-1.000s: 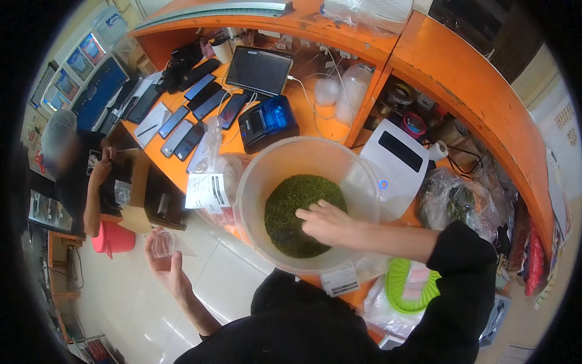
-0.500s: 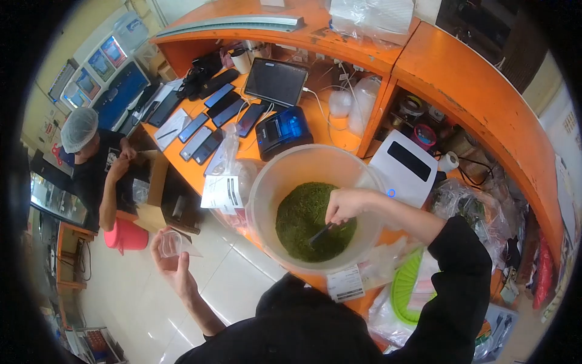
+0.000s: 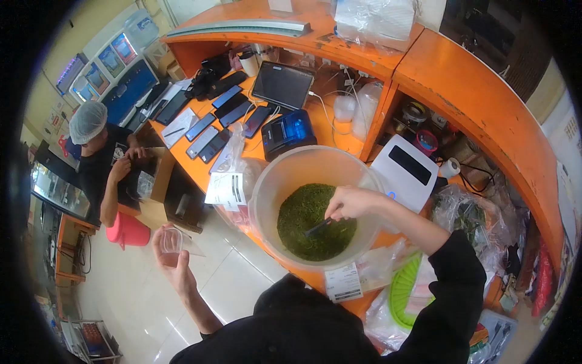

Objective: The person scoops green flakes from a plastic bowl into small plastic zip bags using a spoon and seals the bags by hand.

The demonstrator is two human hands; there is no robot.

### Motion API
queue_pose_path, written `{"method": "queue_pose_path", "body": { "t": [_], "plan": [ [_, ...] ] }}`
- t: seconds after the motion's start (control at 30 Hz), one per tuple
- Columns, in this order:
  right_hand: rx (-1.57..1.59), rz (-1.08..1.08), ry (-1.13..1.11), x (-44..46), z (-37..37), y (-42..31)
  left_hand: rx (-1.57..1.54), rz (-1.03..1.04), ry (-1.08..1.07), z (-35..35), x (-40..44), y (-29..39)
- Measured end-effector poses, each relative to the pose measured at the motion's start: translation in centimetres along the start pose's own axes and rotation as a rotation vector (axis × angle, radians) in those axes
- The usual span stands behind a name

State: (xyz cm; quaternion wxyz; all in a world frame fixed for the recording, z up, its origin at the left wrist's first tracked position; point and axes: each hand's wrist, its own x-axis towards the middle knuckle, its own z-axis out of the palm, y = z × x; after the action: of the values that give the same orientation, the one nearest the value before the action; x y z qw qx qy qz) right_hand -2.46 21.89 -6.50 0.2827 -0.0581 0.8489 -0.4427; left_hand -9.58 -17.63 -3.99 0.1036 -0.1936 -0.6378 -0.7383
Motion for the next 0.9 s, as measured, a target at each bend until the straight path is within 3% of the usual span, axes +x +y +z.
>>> {"method": "queue_pose_path", "body": {
  "t": [0.23, 0.67, 0.8, 0.9],
  "plan": [
    [0.022, -0.004, 0.065, -1.1, -0.1, -1.2, -0.014, 0.028, -0.043, 0.4, 0.1, 0.2],
    [0.077, 0.058, -0.094, -1.5, 0.1, -0.5, -0.094, 0.005, -0.04, 1.4, 0.3, 1.0],
    [0.081, -0.057, 0.012, -2.0, -0.8, -1.0, -0.106, 0.003, -0.079, 1.9, 0.8, 0.8],
    [0.049, -0.129, 0.141, -3.2, -2.4, -3.3, -0.007, -0.005, -0.223, 3.2, 1.9, 1.0]
  ]
}}
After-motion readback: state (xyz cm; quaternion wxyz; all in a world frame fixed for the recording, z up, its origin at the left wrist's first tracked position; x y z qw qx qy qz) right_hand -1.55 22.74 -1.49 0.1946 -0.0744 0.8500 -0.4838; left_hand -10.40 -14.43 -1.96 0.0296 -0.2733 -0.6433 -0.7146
